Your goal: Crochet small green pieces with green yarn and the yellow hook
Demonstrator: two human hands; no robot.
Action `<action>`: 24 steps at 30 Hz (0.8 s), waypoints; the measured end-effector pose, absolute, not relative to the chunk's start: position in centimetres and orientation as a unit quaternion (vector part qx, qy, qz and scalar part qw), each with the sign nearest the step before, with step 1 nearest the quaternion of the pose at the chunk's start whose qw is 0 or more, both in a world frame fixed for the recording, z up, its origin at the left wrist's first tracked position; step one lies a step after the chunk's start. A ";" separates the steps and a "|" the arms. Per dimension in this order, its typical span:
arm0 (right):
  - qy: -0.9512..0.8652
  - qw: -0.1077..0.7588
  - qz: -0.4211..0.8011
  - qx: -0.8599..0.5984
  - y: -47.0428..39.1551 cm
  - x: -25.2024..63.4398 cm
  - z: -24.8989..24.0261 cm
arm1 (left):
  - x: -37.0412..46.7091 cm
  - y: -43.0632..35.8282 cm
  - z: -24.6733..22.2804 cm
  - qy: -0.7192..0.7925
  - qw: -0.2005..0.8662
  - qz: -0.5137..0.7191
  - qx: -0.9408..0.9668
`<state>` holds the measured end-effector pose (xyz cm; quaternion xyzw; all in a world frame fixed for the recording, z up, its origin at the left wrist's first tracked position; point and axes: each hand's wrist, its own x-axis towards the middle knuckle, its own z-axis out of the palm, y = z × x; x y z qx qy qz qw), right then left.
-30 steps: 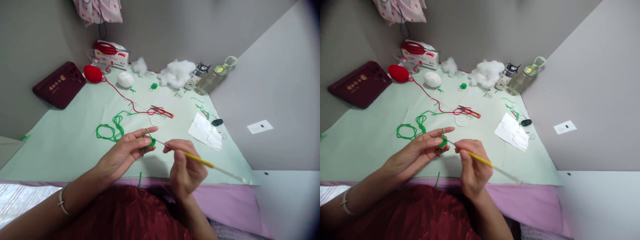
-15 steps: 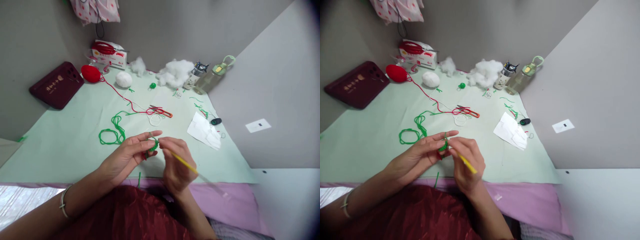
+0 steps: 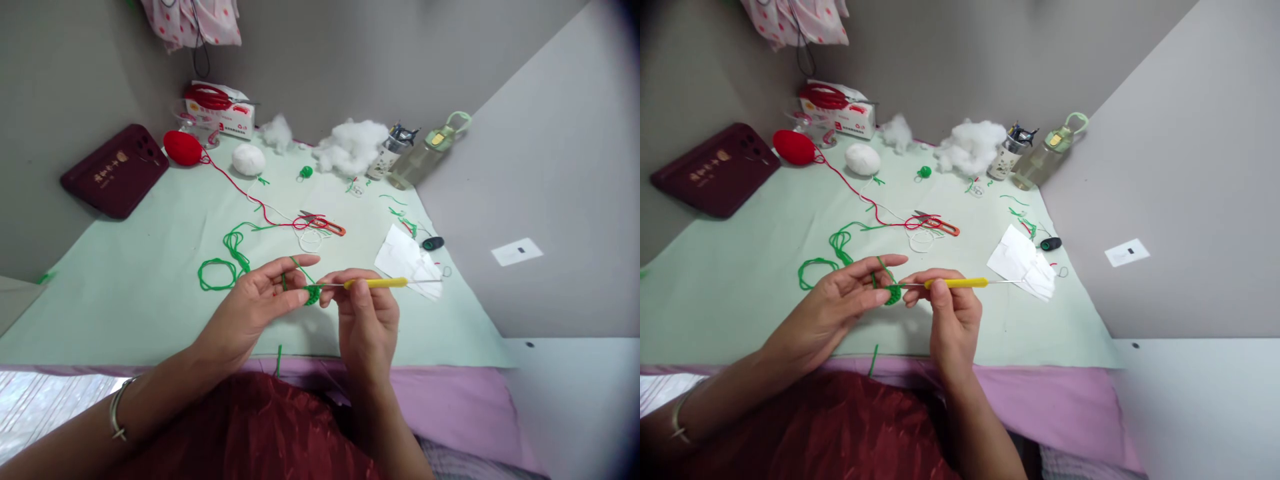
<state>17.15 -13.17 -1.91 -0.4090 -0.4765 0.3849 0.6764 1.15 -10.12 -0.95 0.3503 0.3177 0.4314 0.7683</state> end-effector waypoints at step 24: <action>-0.535 0.676 0.276 -0.425 -13.6 16.9 -2.0 | 1.3 -9.9 -0.9 0.314 0.811 0.414 0.269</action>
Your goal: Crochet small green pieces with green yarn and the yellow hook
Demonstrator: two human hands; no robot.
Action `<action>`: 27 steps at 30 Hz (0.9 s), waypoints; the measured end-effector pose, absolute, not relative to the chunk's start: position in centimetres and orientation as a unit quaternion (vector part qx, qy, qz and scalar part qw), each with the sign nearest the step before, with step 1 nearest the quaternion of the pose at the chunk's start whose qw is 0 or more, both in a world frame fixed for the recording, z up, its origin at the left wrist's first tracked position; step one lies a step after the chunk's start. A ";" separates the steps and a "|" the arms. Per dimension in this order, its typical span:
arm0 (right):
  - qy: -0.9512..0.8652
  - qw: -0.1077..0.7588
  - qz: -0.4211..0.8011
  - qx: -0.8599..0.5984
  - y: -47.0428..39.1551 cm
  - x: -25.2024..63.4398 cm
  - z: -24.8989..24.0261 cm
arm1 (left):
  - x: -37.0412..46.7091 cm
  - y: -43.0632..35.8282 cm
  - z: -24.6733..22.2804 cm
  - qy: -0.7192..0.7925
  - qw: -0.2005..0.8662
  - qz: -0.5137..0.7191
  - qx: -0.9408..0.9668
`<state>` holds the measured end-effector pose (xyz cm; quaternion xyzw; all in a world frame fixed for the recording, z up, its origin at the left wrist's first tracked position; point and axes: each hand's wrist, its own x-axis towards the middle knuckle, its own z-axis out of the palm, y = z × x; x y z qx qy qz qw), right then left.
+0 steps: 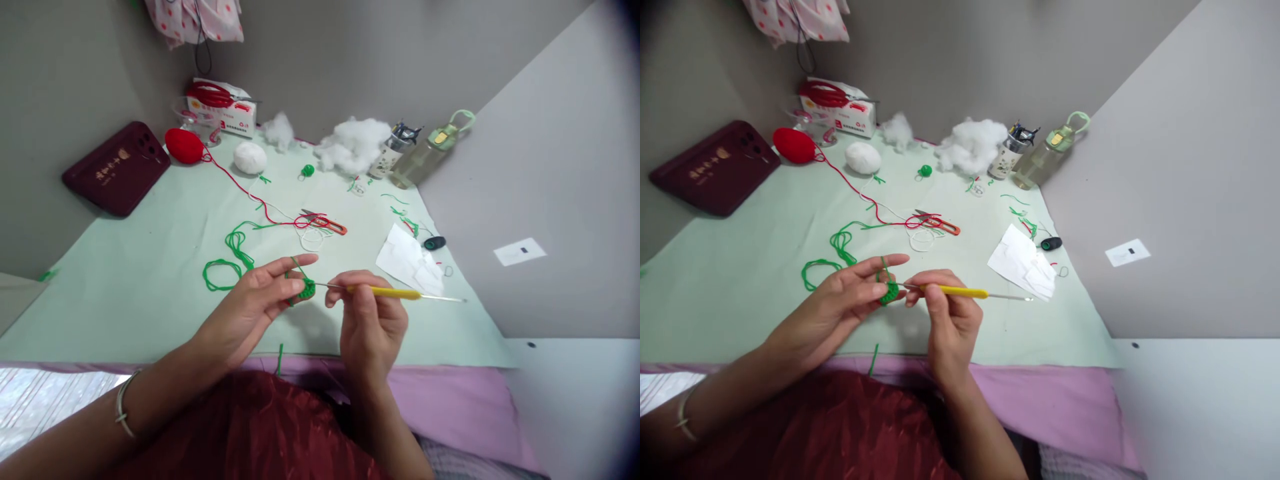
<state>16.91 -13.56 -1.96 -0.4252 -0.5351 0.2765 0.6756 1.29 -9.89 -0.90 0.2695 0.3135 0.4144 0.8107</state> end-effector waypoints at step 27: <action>-0.488 0.666 0.376 -0.420 -13.2 17.1 -2.1 | 1.3 -10.1 -0.7 0.327 0.767 0.433 0.342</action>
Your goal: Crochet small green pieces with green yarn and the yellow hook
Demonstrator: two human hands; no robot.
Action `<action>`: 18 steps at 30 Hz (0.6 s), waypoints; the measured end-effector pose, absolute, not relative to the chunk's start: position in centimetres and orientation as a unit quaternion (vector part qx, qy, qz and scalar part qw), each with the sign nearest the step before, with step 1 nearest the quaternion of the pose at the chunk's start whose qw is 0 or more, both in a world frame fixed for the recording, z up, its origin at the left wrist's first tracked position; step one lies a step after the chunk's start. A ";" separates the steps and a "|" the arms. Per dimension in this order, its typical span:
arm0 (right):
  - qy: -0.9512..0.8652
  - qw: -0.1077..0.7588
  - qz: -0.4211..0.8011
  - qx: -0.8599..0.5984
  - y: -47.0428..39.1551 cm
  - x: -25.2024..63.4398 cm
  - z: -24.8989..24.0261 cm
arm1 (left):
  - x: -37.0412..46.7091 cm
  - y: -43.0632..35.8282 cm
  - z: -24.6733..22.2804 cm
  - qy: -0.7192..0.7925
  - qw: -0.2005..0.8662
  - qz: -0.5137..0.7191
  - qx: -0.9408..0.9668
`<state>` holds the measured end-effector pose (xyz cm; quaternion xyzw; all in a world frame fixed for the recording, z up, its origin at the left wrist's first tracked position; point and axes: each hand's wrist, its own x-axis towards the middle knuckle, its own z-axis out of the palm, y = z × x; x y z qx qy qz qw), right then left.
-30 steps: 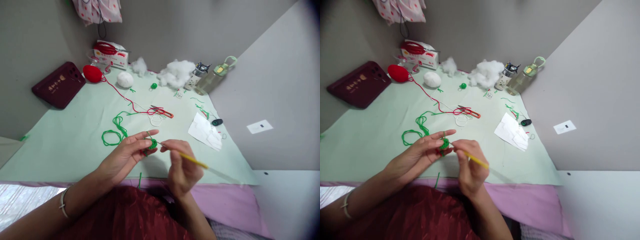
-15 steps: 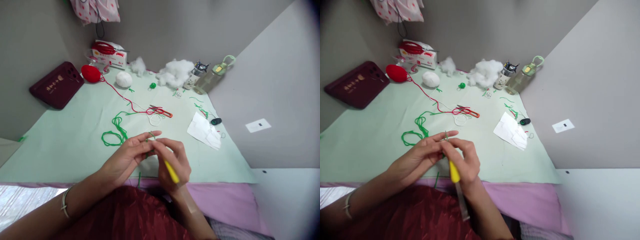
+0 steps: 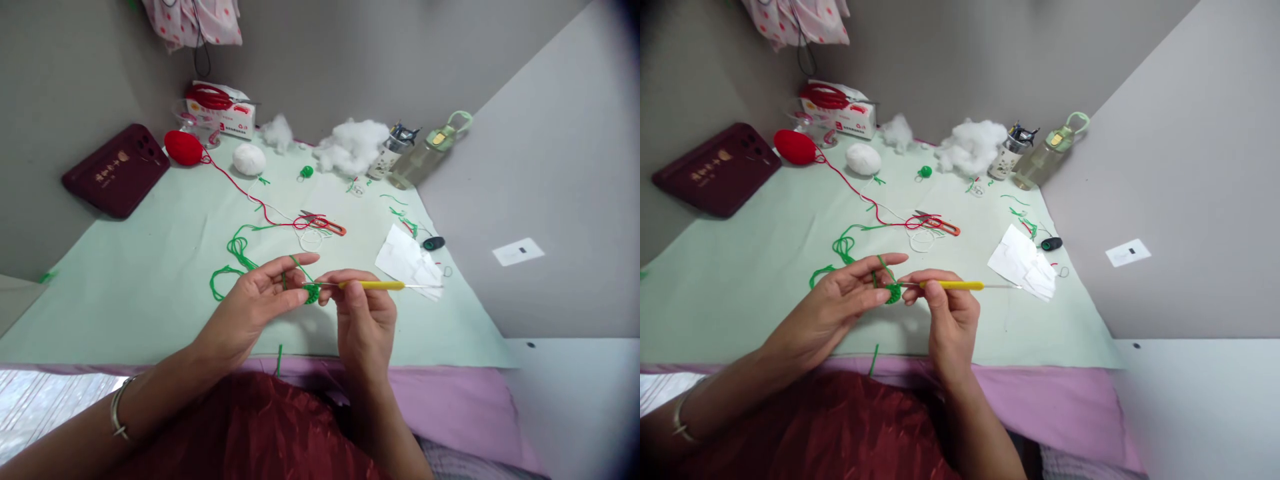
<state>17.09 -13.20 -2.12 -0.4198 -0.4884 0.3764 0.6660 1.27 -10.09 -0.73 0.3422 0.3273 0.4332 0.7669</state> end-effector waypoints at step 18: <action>-0.711 0.542 -0.011 -0.447 -14.3 17.0 -3.2 | 1.4 -10.1 -0.7 0.321 0.823 0.401 0.243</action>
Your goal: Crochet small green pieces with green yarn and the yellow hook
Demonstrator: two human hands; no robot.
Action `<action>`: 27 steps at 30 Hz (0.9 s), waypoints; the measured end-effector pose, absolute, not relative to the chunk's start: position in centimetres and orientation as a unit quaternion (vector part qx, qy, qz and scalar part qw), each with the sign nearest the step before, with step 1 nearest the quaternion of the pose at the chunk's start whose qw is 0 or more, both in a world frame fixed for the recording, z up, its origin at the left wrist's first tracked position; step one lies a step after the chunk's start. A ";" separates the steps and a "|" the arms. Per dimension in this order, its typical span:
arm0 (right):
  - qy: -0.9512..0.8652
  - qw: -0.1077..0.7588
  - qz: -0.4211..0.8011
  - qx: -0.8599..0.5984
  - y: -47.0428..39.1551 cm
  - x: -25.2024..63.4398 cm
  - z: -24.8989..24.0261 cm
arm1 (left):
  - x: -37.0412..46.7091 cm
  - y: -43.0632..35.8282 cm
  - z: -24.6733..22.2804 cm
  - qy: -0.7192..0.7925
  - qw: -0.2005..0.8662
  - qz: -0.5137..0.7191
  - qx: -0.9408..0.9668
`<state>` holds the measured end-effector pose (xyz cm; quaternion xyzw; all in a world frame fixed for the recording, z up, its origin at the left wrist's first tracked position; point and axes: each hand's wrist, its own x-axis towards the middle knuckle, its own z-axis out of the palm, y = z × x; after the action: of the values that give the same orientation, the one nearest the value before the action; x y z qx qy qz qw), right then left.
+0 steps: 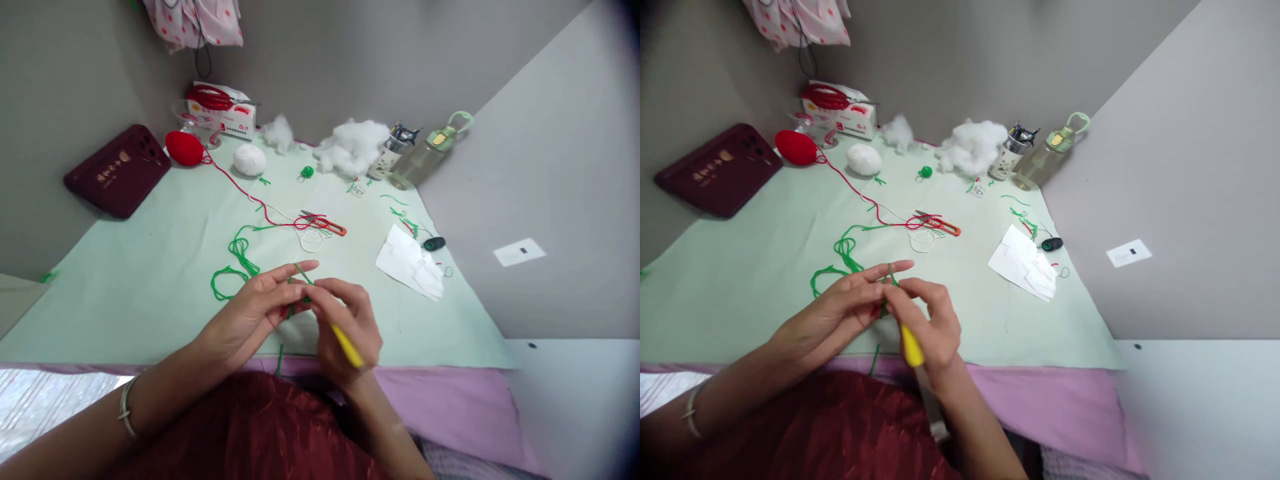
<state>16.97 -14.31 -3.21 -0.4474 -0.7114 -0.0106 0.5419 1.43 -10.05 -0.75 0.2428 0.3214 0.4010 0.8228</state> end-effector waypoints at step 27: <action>-0.533 0.657 0.315 -0.431 -13.4 16.5 -1.8 | 1.4 -10.1 -1.0 0.307 0.788 0.423 0.325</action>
<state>16.52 -13.42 -1.77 -0.4305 -0.5326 0.3148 0.6572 1.35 -10.11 -0.97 0.3253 0.3074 0.4227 0.7881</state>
